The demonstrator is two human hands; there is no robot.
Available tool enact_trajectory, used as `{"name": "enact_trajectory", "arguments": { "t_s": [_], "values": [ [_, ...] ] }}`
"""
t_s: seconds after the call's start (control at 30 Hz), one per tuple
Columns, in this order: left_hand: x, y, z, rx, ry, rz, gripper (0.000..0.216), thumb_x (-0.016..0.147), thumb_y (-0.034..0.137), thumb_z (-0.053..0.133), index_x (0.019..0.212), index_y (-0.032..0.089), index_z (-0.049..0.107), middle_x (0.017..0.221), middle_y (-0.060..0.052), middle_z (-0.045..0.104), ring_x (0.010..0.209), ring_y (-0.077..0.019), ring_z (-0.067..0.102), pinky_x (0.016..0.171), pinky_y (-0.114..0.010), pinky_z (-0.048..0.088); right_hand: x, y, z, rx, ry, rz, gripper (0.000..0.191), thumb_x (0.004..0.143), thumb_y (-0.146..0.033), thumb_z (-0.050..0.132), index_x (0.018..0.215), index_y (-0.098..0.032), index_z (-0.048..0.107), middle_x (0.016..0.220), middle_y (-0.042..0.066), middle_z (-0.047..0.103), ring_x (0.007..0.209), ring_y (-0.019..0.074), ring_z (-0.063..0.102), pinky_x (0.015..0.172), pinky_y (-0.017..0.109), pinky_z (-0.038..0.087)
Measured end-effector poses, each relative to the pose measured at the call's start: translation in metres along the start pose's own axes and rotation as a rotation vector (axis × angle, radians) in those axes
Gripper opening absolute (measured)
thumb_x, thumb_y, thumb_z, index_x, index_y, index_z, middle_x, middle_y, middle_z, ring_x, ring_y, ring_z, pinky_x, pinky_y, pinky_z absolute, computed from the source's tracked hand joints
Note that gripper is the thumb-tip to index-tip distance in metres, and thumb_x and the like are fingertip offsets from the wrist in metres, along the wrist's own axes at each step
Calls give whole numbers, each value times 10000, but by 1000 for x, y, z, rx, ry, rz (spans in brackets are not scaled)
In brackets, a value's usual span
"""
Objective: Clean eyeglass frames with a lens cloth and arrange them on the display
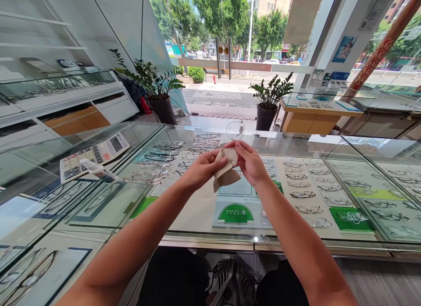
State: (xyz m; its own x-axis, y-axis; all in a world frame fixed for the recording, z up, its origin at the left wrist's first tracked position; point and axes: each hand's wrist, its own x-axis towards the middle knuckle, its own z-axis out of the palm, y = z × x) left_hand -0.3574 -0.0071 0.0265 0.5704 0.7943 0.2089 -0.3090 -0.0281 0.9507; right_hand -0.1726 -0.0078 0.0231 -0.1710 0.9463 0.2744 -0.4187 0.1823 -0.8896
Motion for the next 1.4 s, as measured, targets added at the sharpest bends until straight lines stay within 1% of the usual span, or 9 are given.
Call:
{"name": "enact_trajectory", "arguments": {
  "t_s": [0.17,0.43,0.67,0.8,0.93,1.07,1.2,1.3,1.4],
  "values": [
    [-1,1,1,75,35,20,425,887,539,850,1072,167,760,925,-61,746,792,-162,659,718,-271,504,-1,-1,2,-58,8,-5,316,936,-604,774,995,-294,797,1146,40,760,930,206,651,733,332,537],
    [-2,3,6,131,104,27,423,806,479,924,1027,160,757,872,-37,721,721,-132,612,660,-257,466,-3,-3,6,-49,14,1,314,913,-606,793,974,-298,807,1147,45,761,912,209,634,718,340,535],
    [-2,1,3,135,121,33,418,801,478,930,1019,160,769,900,-65,768,748,-167,689,672,-282,518,-3,-6,7,-17,-1,53,236,917,-484,758,995,-275,834,1093,54,762,841,193,612,617,308,483],
    [-2,4,1,115,99,23,445,801,488,931,1043,149,774,950,-89,797,806,-201,741,719,-304,565,-1,-7,1,2,-63,79,224,897,-387,723,1033,-264,851,1074,50,765,810,183,594,614,307,482],
    [-2,8,2,82,93,20,440,784,467,948,1038,153,773,932,-86,799,824,-208,763,720,-295,584,1,-5,-3,25,-83,75,211,885,-364,739,1038,-278,857,1085,46,777,864,194,618,643,308,502],
    [-2,10,1,55,94,8,450,767,451,963,1038,150,767,936,-76,798,849,-213,776,731,-285,594,1,-4,-3,22,-84,73,243,877,-410,784,1063,-273,858,1088,47,784,855,189,625,655,311,517],
    [-2,10,-6,19,24,-13,434,796,421,948,1086,141,786,978,-92,813,868,-193,761,788,-280,582,0,-2,-3,21,-78,51,251,849,-455,858,1047,-300,865,1145,33,795,814,177,625,671,330,533],
    [-1,9,-10,-33,3,-22,419,800,383,951,1112,149,798,1018,-96,811,913,-188,748,836,-281,570,0,1,-5,-8,-69,24,248,854,-490,874,1049,-336,866,1102,20,802,860,193,652,746,355,557],
    [-1,9,-11,-49,19,-29,391,779,368,969,1075,165,813,1018,-74,796,868,-153,709,785,-252,539,1,3,-6,-28,-64,2,237,859,-503,879,1046,-358,870,1075,11,807,984,219,689,870,382,574]
  ]
}}
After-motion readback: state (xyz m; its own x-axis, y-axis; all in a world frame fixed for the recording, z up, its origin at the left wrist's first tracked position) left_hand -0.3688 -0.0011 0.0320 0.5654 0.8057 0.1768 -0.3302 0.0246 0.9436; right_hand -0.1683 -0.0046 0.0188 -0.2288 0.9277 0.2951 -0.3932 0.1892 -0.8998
